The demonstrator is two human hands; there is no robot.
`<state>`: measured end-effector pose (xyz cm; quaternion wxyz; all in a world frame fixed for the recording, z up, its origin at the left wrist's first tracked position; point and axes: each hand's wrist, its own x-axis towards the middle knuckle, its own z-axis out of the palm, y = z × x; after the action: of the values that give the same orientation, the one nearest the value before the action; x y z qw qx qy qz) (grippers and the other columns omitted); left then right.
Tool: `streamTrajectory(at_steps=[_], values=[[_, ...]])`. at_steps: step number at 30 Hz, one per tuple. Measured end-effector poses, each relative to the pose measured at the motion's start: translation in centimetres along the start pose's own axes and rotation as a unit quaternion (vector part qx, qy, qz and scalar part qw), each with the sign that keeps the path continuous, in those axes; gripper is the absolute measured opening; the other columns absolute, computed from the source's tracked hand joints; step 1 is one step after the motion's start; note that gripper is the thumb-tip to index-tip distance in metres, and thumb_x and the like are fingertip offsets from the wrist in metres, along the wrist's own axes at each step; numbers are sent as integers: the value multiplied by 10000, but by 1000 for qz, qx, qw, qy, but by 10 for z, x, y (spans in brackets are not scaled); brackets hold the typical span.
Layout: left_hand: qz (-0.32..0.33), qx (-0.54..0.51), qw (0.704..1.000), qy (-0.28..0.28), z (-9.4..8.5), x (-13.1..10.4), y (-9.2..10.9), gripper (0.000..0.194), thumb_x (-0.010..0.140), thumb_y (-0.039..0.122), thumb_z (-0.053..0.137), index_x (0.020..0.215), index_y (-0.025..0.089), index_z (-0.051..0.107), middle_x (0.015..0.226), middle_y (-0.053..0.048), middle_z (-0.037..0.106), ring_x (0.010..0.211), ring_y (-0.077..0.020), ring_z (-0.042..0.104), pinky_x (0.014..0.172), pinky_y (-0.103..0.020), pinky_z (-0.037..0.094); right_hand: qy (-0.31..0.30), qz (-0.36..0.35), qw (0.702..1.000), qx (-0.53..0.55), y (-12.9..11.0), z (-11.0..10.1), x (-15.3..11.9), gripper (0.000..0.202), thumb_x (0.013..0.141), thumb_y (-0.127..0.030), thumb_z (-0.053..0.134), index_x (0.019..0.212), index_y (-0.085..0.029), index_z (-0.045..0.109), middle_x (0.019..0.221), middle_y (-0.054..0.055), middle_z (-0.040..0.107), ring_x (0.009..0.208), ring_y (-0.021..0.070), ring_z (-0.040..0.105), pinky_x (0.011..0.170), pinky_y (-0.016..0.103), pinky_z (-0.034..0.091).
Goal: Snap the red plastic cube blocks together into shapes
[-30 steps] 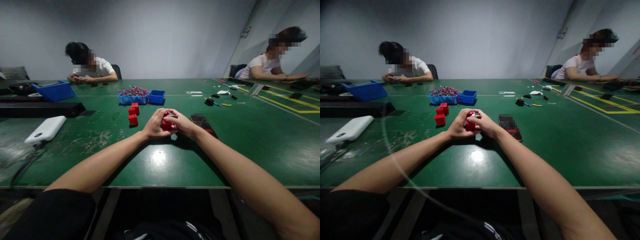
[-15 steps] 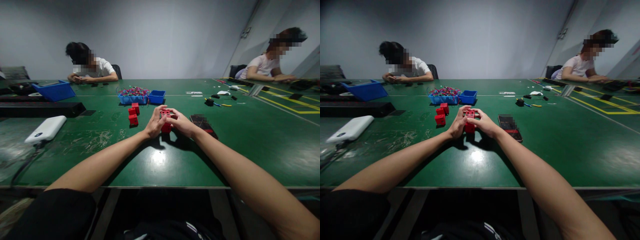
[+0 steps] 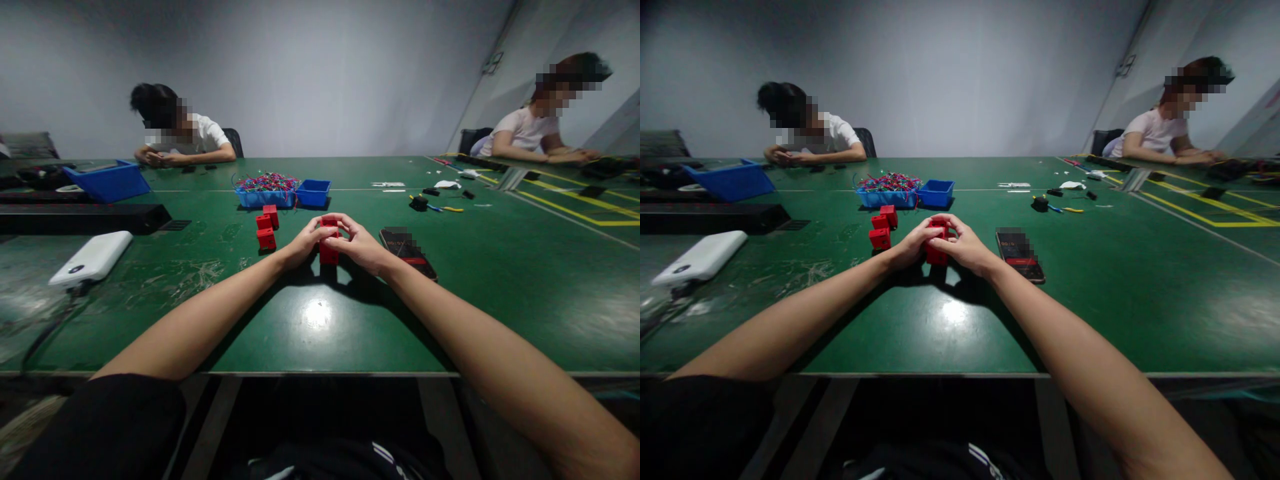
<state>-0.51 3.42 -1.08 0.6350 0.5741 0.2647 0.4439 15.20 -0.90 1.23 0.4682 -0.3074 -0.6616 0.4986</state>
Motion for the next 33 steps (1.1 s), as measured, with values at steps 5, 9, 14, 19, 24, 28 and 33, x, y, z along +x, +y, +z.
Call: streamTrajectory(at_steps=[5,9,14,19,24,28,33], values=[[7,-25,1000,-14,1,-3,5,606,691,302,755,1225,141,519,1072,-79,694,878,-193,687,851,-335,505,-24,-38,999,-25,-2,1,1,352,755,-318,738,1086,-215,675,1265,56,615,1091,187,619,971,339,509],[8,-40,999,11,5,-5,7,651,658,294,777,1231,155,502,1110,-78,683,886,-188,681,873,-351,500,-33,-45,997,-46,-1,-4,3,362,750,-340,742,1088,-213,715,1358,74,577,1140,219,612,991,376,502],[0,-32,999,27,7,-7,9,705,628,306,801,1244,165,488,1045,-50,677,849,-169,669,813,-315,495,-32,-50,995,-79,-4,-7,3,395,746,-372,755,1107,-211,742,1364,90,592,1260,261,554,1068,408,443],[0,-16,999,37,6,-7,9,708,628,321,807,1243,178,489,996,-39,675,834,-165,663,786,-302,496,-26,-48,995,-78,-6,-6,2,351,745,-362,762,1071,-234,761,1339,74,613,1277,259,546,1082,406,432],[4,-7,999,43,6,-7,8,714,640,330,805,1261,181,484,989,-43,674,834,-170,666,775,-301,497,-16,-47,996,-78,-7,-6,2,326,731,-350,774,1041,-249,771,1305,57,642,1302,258,527,1105,426,410],[-1,-4,999,44,6,-7,9,724,648,331,805,1274,176,478,1008,-50,679,831,-172,676,775,-304,508,-19,-48,995,-83,-7,-7,3,329,732,-351,771,1043,-244,773,1283,61,659,1297,260,534,1114,436,400],[1,-7,999,43,7,-7,9,724,652,324,803,1275,181,462,1003,-45,684,828,-170,683,774,-306,515,-22,-52,994,-91,-8,-7,3,319,738,-353,765,1038,-243,774,1273,62,669,1292,263,542,1119,446,391]])
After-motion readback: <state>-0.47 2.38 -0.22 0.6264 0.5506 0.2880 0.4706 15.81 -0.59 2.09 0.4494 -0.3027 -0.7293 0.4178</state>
